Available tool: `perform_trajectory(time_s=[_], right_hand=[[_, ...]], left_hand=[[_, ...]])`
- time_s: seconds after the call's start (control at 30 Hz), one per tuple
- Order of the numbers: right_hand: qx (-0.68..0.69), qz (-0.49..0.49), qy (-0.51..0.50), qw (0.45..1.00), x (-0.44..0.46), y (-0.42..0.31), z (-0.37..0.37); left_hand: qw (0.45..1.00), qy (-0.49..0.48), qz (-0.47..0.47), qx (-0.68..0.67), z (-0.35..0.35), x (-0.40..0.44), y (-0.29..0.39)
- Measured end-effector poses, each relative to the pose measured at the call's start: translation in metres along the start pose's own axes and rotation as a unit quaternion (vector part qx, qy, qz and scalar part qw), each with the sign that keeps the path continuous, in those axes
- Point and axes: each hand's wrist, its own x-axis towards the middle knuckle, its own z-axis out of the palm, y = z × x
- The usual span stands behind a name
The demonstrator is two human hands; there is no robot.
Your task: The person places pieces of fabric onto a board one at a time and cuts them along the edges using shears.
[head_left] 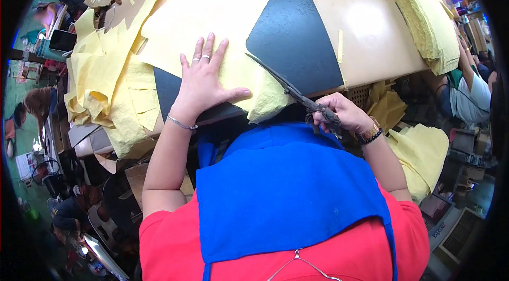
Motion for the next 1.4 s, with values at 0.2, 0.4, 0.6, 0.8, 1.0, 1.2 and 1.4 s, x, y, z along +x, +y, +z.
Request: perform_trajectory(time_s=[0.2, 0.4, 0.6, 0.8, 1.0, 1.2, 1.4], right_hand=[[0.019, -0.010, 0.002, 1.000, 0.007, 0.004, 0.000], [0.025, -0.002, 0.011, 1.000, -0.001, 0.006, 0.001], [0.037, -0.002, 0.015, 0.999, 0.002, 0.006, 0.001], [0.044, -0.001, 0.029, 0.999, -0.005, 0.013, 0.001], [0.073, -0.008, 0.017, 0.997, -0.002, 0.016, -0.002], [0.079, -0.024, 0.008, 0.997, 0.006, 0.013, -0.001], [0.067, -0.019, 0.031, 0.997, -0.002, 0.019, 0.000]], left_hand=[[1.000, -0.012, -0.004, 0.001, -0.001, -0.003, 0.013], [0.999, 0.002, -0.039, 0.006, 0.004, -0.007, 0.024], [0.999, -0.011, -0.051, 0.008, 0.006, -0.008, 0.038], [0.991, -0.028, -0.116, -0.053, -0.001, -0.006, 0.043], [0.998, -0.019, 0.056, 0.007, -0.013, 0.037, -0.024], [0.998, -0.015, 0.067, -0.007, -0.006, 0.035, -0.020], [1.000, 0.008, 0.014, -0.006, 0.001, 0.022, -0.008]])
